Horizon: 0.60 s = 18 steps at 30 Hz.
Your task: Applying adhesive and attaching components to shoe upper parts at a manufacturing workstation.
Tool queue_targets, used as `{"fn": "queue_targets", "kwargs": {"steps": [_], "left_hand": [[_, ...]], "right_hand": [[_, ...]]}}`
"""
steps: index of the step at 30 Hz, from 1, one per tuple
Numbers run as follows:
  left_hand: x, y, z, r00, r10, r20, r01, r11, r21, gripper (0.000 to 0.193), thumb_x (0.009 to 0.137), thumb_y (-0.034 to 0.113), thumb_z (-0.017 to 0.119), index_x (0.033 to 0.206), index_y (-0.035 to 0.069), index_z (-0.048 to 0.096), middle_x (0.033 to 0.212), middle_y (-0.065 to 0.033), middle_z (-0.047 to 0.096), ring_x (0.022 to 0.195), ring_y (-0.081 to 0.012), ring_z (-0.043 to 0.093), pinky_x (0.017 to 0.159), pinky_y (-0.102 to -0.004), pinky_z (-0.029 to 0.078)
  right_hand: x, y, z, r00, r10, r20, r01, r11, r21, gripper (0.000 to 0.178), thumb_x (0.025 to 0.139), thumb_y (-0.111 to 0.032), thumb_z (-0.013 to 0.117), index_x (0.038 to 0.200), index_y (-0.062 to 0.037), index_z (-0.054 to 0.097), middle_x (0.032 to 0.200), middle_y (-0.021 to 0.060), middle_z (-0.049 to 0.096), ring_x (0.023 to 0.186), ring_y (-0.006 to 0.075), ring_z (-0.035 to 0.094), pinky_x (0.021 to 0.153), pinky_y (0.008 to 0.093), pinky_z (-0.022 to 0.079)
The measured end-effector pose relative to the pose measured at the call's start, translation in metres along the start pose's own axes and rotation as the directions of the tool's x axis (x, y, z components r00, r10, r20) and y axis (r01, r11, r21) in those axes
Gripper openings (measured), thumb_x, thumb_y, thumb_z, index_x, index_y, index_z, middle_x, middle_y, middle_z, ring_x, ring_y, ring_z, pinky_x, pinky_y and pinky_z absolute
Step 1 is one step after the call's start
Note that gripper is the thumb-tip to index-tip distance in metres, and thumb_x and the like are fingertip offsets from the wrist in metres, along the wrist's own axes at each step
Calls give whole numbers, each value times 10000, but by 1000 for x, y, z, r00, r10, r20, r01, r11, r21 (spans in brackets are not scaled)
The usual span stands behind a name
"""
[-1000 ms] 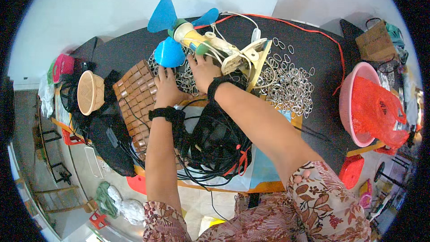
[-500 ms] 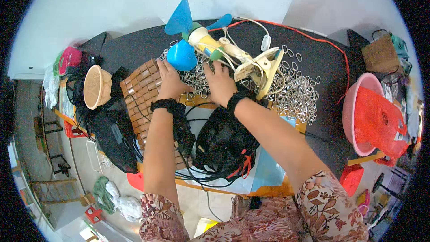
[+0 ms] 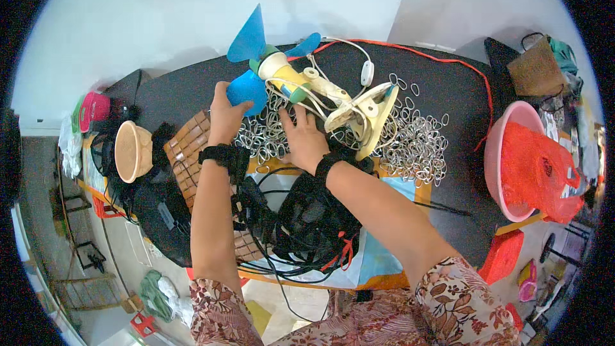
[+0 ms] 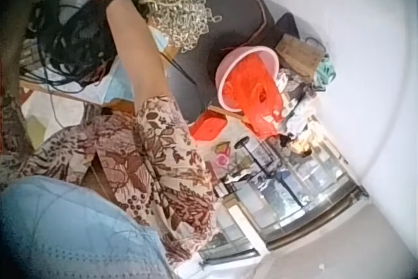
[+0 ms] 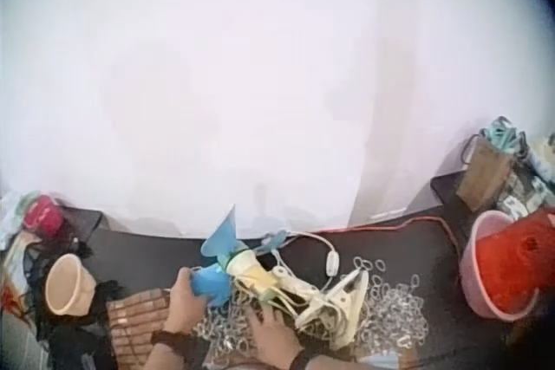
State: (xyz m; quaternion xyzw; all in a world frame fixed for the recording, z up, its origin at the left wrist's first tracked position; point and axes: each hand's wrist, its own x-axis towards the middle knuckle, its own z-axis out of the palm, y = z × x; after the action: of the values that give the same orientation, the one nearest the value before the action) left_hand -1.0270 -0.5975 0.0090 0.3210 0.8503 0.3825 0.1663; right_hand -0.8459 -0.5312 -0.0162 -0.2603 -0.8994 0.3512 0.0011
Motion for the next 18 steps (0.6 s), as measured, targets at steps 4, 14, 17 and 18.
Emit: {"fn": "queue_targets", "kwargs": {"steps": [4, 14, 17, 18], "left_hand": [[-16, 19, 4, 933, -138, 331, 159, 987, -36, 456, 725, 89, 725, 1079, -22, 461, 1011, -162, 588, 946, -204, 574, 812, -350, 466], [-36, 1, 40, 786, 170, 594, -327, 930, 167, 480, 710, 5, 584, 1164, -62, 447, 1138, -275, 486, 1139, -368, 441, 974, -436, 375], [-22, -15, 10, 921, 262, 289, -385, 722, 574, 762, 612, -12, 702, 1290, -46, 355, 1342, -288, 323, 1220, -461, 344, 1018, -476, 355], [-15, -29, 1, 935, 255, 246, -354, 655, 668, 890, 570, -9, 753, 1339, -39, 305, 1400, -291, 254, 1230, -481, 327, 1033, -476, 350]], "right_hand": [[-1, 0, 3, 998, -27, -55, 25, 999, -36, 1035, 532, -176, 861, 1352, 50, 271, 1366, 208, 259, 1220, 415, 362, 930, 426, 478], [-11, 27, 21, 926, 76, -371, -178, 952, -248, 294, 868, -21, 412, 1109, 147, 422, 1086, 301, 455, 929, 402, 531, 719, 447, 503], [-34, -6, -4, 988, -137, -67, 74, 816, -574, 272, 740, -12, 512, 968, 136, 509, 907, 232, 497, 840, 324, 535, 712, 365, 504], [-42, -18, -6, 984, -146, -100, 99, 922, -375, 277, 726, -28, 529, 964, 114, 526, 900, 200, 509, 837, 314, 532, 778, 362, 491]]}}
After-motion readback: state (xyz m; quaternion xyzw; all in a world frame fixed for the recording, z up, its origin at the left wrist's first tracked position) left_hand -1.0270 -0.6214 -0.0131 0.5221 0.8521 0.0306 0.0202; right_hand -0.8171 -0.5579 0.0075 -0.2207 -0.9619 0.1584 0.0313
